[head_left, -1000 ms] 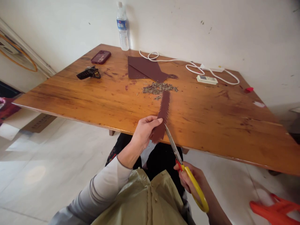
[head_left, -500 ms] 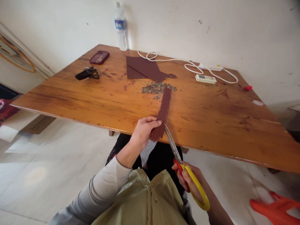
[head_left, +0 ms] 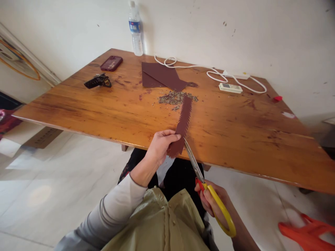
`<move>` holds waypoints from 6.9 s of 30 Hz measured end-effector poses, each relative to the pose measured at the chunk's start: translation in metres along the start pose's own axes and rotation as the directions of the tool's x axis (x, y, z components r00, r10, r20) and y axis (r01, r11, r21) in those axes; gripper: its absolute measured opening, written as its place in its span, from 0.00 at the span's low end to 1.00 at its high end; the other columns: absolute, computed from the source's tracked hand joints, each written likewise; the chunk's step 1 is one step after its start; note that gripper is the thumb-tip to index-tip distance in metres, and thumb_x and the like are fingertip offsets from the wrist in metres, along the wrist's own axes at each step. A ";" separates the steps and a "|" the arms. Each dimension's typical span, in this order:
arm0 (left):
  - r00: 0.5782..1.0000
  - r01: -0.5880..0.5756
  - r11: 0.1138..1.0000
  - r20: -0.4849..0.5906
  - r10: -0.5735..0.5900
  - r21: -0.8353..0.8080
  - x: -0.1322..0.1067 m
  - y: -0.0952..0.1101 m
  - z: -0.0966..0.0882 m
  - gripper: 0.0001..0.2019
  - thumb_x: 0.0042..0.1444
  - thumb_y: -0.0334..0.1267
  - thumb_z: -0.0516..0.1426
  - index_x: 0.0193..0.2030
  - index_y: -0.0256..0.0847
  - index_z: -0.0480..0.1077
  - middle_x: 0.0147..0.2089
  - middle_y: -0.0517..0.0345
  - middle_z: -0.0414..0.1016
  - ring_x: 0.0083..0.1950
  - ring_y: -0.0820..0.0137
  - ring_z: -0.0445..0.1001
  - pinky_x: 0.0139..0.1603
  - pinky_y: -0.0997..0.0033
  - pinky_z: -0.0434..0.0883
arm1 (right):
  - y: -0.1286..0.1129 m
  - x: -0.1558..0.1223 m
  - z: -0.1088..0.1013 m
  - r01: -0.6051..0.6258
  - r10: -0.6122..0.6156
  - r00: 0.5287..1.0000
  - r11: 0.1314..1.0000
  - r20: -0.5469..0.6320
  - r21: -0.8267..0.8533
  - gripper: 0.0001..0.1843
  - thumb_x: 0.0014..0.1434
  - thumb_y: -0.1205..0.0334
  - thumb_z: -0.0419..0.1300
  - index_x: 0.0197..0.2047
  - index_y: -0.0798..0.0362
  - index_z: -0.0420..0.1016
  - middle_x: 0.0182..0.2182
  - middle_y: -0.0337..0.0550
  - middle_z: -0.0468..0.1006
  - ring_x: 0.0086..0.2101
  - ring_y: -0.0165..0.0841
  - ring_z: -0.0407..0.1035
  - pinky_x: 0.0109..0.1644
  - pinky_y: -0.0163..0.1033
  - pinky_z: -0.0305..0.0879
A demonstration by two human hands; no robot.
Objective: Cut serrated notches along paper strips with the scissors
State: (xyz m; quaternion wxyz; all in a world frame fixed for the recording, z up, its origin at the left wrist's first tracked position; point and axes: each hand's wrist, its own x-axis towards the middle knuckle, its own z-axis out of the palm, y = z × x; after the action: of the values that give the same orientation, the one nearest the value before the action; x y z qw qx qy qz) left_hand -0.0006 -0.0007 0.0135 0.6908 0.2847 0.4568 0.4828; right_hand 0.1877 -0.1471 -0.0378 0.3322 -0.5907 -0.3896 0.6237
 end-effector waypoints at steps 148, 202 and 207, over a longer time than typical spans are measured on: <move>0.993 0.010 1.000 0.119 -0.007 -0.024 0.002 0.001 -0.003 0.08 0.40 0.35 0.67 0.24 0.37 0.72 0.23 0.57 0.75 0.23 0.72 0.72 0.28 0.71 0.68 | -0.006 0.005 0.001 0.047 -0.041 0.997 0.995 0.064 -0.083 0.39 0.55 0.22 0.54 0.37 0.56 0.74 0.15 0.27 0.57 0.16 0.24 0.46 0.20 0.32 0.44; 0.990 0.006 0.999 0.142 -0.012 0.039 0.005 0.001 -0.006 0.07 0.40 0.34 0.67 0.24 0.35 0.74 0.21 0.56 0.75 0.22 0.73 0.72 0.24 0.74 0.65 | 0.001 0.008 -0.007 0.011 -0.010 0.997 1.000 0.073 -0.006 0.36 0.50 0.25 0.62 0.36 0.55 0.75 0.14 0.26 0.57 0.14 0.22 0.45 0.18 0.30 0.42; 0.994 0.004 1.000 0.111 -0.004 -0.005 0.003 0.000 -0.004 0.09 0.39 0.34 0.68 0.24 0.36 0.73 0.22 0.59 0.74 0.22 0.73 0.72 0.27 0.73 0.67 | -0.011 0.004 0.003 0.042 -0.035 0.998 0.992 0.059 -0.117 0.33 0.57 0.27 0.57 0.33 0.53 0.73 0.16 0.30 0.60 0.17 0.25 0.50 0.20 0.32 0.49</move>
State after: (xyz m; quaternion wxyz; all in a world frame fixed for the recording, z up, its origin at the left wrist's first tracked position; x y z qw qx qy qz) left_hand -0.0038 0.0021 0.0112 0.7169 0.3084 0.4169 0.4660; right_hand 0.1839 -0.1383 -0.0301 0.2972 -0.5837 -0.4466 0.6095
